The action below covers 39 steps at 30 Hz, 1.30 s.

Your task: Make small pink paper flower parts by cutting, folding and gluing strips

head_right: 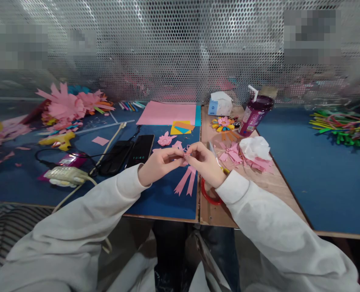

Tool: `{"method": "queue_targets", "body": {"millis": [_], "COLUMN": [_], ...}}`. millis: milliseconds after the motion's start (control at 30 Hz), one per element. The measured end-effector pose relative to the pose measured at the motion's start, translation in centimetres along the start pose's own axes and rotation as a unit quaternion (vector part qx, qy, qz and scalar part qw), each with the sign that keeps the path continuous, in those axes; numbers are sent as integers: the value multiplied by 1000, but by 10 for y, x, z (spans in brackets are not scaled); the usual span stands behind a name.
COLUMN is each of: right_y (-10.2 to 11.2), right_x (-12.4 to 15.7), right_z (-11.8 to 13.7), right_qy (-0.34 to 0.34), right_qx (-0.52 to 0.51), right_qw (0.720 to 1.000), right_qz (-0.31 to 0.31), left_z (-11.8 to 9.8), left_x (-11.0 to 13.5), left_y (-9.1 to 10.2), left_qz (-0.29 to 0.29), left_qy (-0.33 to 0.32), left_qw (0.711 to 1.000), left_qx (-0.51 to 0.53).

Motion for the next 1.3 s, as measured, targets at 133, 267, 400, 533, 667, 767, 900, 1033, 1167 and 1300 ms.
{"method": "queue_targets", "body": {"millis": [133, 267, 400, 533, 667, 767, 900, 1033, 1167, 1300], "right_y": [0, 0, 0, 0, 0, 0, 1, 3, 3, 2], "right_x": [1, 0, 0, 0, 0, 0, 1, 2, 1, 1], "right_z": [0, -2, -2, -2, -2, -2, -1, -1, -1, -2], "right_qy": [0, -2, -2, -1, -4, -8, -9, -2, -2, -5], "right_qx": [-5, -8, -7, -2, -10, -25, -32, -22, -29, -35], "right_qw": [1000, 1000, 1000, 1000, 1000, 1000, 999, 1000, 999, 999], "right_qz": [4, 10, 11, 10, 13, 17, 13, -10, -16, -18], "left_z": [0, 0, 0, 1, 2, 2, 1, -2, -3, -3], "left_x": [0, 0, 0, 0, 0, 0, 0, 0, 1, 0], "left_y": [0, 0, 1, 1, 1, 1, 0, 0, -1, -1], "left_qz": [0, 1, 1, 1, -1, -5, -11, -17, -17, -18], "left_qy": [-3, -8, -10, -6, -6, -5, 10, 18, 17, 17], "left_qw": [1000, 1000, 1000, 1000, 1000, 1000, 1000, 999, 999, 999], "left_qx": [1, -7, -11, -10, -7, -2, 27, 38, 29, 21]}}
Point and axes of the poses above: each hand's wrist, its own x-axis away from the middle knuckle, its own y-axis out of the back of the hand, z = x × y, the point moved 1 cm from there along -x, towards the middle knuckle, and after that the axes turned 15 degrees about x, right-handed, at the moved point
